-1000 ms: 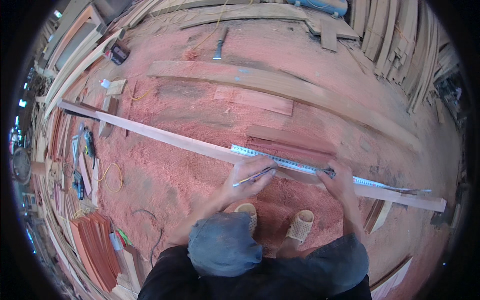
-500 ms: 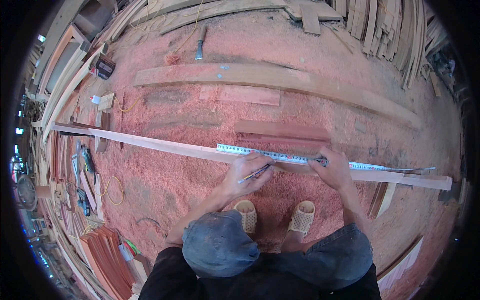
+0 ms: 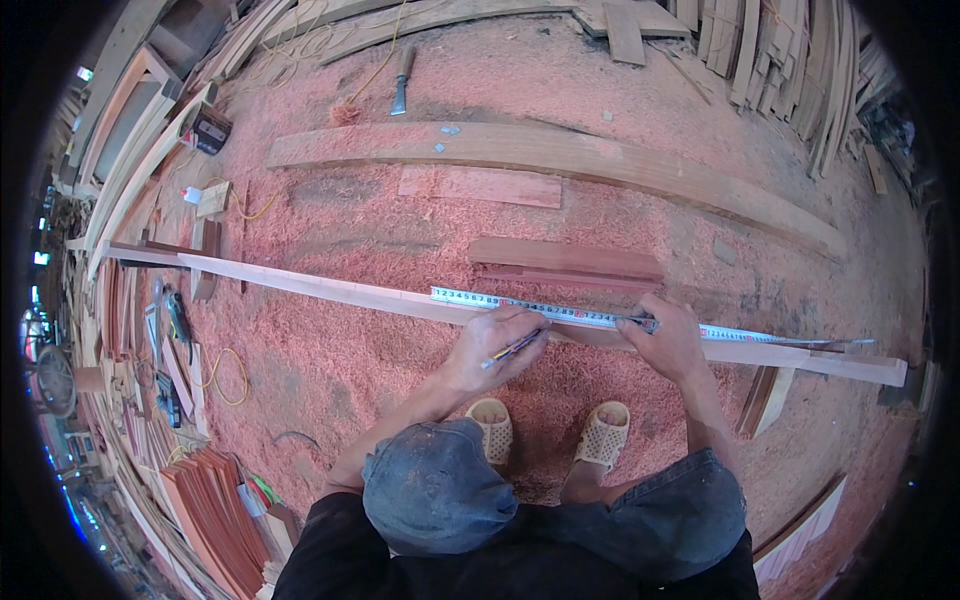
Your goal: The person measures and marks a long wooden plank using a tape measure and pencil. They repeatedly position the tape measure along the plank, mark measurement points, and adjust the tape to continue marking along the length.
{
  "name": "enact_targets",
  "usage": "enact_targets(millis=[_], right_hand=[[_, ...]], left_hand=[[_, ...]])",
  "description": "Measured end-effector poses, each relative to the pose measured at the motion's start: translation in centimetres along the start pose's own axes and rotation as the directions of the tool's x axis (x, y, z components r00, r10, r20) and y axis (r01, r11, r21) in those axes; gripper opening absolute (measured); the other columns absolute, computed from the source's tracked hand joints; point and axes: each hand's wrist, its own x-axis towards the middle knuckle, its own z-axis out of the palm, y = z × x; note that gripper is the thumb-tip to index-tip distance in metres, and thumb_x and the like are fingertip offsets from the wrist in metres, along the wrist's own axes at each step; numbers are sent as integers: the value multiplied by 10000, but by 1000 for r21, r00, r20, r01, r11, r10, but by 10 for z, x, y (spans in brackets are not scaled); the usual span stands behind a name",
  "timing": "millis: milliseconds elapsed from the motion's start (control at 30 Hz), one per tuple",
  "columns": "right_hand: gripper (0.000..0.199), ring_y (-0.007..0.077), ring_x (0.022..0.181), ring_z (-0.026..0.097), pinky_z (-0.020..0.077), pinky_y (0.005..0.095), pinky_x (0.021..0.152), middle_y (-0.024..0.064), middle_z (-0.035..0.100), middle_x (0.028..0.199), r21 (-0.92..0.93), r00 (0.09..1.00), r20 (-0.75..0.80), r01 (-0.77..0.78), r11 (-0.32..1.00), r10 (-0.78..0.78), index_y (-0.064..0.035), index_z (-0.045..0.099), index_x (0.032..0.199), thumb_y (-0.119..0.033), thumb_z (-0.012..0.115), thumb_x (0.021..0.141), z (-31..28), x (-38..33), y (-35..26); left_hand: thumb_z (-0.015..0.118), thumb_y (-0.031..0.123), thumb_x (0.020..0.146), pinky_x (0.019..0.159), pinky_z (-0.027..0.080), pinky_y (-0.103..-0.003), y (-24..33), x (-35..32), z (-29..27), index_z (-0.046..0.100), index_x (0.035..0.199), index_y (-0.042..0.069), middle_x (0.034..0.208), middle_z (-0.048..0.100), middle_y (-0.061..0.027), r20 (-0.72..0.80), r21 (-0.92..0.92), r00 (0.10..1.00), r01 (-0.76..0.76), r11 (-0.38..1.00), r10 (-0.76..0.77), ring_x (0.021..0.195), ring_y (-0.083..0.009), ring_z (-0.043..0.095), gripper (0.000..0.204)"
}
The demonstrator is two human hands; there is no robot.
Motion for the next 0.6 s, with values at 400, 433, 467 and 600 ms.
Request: enact_targets(millis=[400, 433, 467, 600], right_hand=[[324, 416, 998, 708, 525, 548, 898, 179, 748, 932, -19, 999, -32, 27, 999, -28, -71, 724, 961, -372, 837, 922, 1, 0, -2], [324, 419, 993, 707, 527, 547, 893, 182, 747, 929, 8, 999, -42, 29, 1000, -29, -69, 723, 960, -371, 835, 925, 2, 0, -1], [324, 422, 988, 707, 528, 547, 888, 184, 745, 926, 24, 998, -55, 23, 999, -22, -67, 721, 959, -370, 832, 928, 3, 0, -1], [328, 436, 975, 706, 536, 547, 873, 203, 741, 925, 2, 998, -52, 40, 999, -40, -59, 724, 963, -370, 827, 939, 3, 2, 1]], left_hand=[[813, 22, 925, 756, 607, -469, 1, -1, 2, 741, 1155, 2, 964, 749, -178, -26, 25, 1000, 1, 1000, 0, 878, -392, 757, 242], [818, 5, 919, 770, 614, -454, 1, -1, 2, 748, 1172, 6, 976, 759, -171, -26, 23, 1000, 4, 1000, -4, 886, -383, 765, 262], [817, 4, 920, 776, 616, -454, 1, -1, 2, 751, 1173, 7, 982, 763, -171, -23, 25, 1000, 1, 1000, 0, 893, -382, 768, 261], [813, 1, 929, 794, 620, -453, 2, 0, 3, 758, 1173, 7, 1009, 777, -173, -25, 55, 1000, -2, 998, 4, 912, -380, 775, 250]])
